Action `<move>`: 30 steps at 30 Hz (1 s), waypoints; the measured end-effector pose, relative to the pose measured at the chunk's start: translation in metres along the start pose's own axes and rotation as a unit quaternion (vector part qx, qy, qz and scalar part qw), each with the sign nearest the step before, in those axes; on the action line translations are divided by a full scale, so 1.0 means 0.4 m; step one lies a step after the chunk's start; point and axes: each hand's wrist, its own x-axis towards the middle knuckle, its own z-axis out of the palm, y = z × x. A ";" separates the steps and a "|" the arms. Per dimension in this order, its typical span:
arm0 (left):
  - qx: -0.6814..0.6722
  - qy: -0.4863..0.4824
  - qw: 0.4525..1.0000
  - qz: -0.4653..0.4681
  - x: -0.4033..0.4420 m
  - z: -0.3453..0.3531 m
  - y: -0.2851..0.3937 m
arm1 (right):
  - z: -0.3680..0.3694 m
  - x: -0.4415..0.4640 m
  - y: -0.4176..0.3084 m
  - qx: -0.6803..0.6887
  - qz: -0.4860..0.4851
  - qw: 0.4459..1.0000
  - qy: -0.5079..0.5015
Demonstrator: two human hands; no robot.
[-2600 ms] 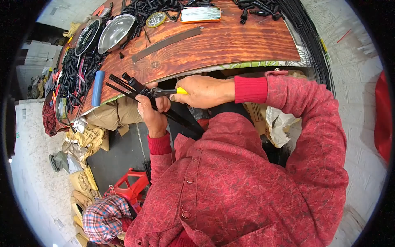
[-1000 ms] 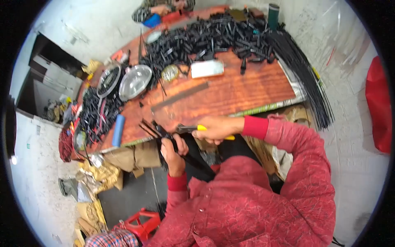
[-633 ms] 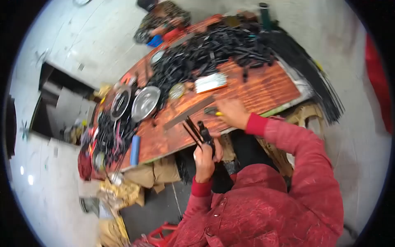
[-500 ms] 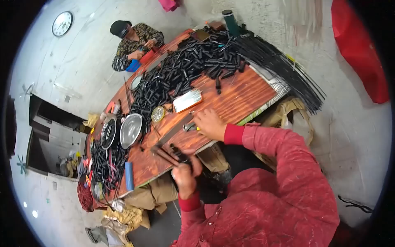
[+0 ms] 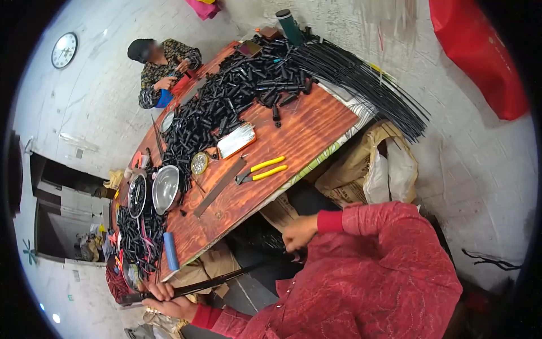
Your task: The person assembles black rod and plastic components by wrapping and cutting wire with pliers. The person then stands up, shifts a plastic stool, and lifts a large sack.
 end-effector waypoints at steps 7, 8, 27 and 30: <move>-0.101 0.189 0.976 0.027 -0.078 -0.168 -0.028 | 0.038 -0.004 -0.084 0.174 -0.040 0.984 0.024; -0.111 0.204 0.972 0.030 -0.093 -0.214 -0.034 | 0.019 -0.021 -0.087 0.153 -0.038 0.988 0.006; -0.356 0.388 0.673 -0.520 -0.535 -0.076 -0.576 | -0.156 -0.114 -0.255 0.056 -0.058 0.944 0.321; -0.326 0.384 0.572 -0.647 -0.649 -0.138 -0.659 | -0.163 -0.093 -0.256 0.065 0.085 0.944 0.311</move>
